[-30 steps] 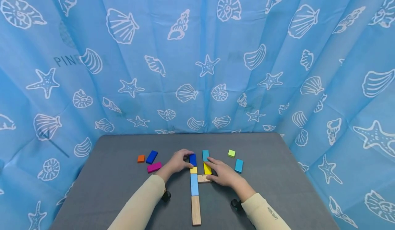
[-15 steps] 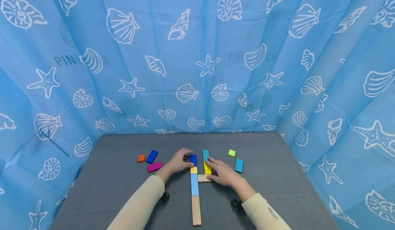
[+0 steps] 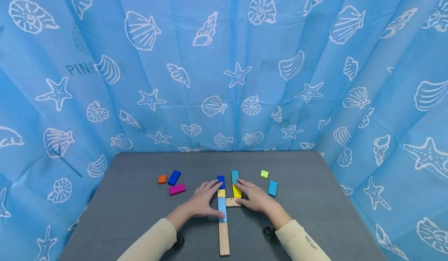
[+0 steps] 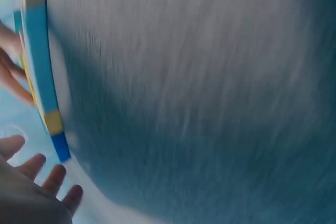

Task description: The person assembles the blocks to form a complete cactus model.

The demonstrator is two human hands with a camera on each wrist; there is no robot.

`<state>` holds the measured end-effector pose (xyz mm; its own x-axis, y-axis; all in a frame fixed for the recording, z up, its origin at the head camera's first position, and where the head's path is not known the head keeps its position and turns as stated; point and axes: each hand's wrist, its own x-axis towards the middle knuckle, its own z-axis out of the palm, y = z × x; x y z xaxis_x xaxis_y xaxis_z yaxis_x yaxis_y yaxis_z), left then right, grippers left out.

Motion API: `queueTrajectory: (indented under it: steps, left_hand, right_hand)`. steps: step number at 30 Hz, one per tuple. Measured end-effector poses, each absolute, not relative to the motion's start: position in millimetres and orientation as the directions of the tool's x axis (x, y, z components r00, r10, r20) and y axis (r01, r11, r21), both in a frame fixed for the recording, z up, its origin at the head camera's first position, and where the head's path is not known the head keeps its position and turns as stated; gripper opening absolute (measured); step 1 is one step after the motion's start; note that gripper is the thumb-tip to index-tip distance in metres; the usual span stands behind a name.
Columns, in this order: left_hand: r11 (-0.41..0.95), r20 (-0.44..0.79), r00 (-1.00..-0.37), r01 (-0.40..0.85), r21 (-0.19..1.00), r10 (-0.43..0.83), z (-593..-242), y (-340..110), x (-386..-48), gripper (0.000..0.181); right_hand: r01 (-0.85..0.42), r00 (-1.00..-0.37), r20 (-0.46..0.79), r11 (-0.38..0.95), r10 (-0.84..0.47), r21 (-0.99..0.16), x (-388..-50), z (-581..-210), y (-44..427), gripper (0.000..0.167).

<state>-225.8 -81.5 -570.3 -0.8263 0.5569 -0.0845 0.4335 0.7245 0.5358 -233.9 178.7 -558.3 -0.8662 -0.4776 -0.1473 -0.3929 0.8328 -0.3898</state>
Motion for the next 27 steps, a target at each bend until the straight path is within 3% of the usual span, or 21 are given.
queueTrajectory:
  steps: [8, 19, 27]
  left_hand:
    - [0.749, -0.165, -0.793, 0.454, 0.483, 0.587, -573, -73, -202, 0.128]
    - [0.787, -0.195, -0.805, 0.444, 0.428, 0.56, -575, -71, -203, 0.131]
    - [0.843, -0.244, -0.831, 0.403, 0.357, 0.501, -573, -66, -205, 0.134]
  right_hand:
    - [-0.406, -0.862, -0.133, 0.824, -0.489, -0.396, -235, -559, 179, 0.062]
    - [-0.384, -0.865, -0.115, 0.793, -0.488, -0.474, -234, -555, 183, 0.063]
    - [-0.371, -0.893, -0.005, 0.744, -0.449, -0.556, -236, -542, 203, 0.059]
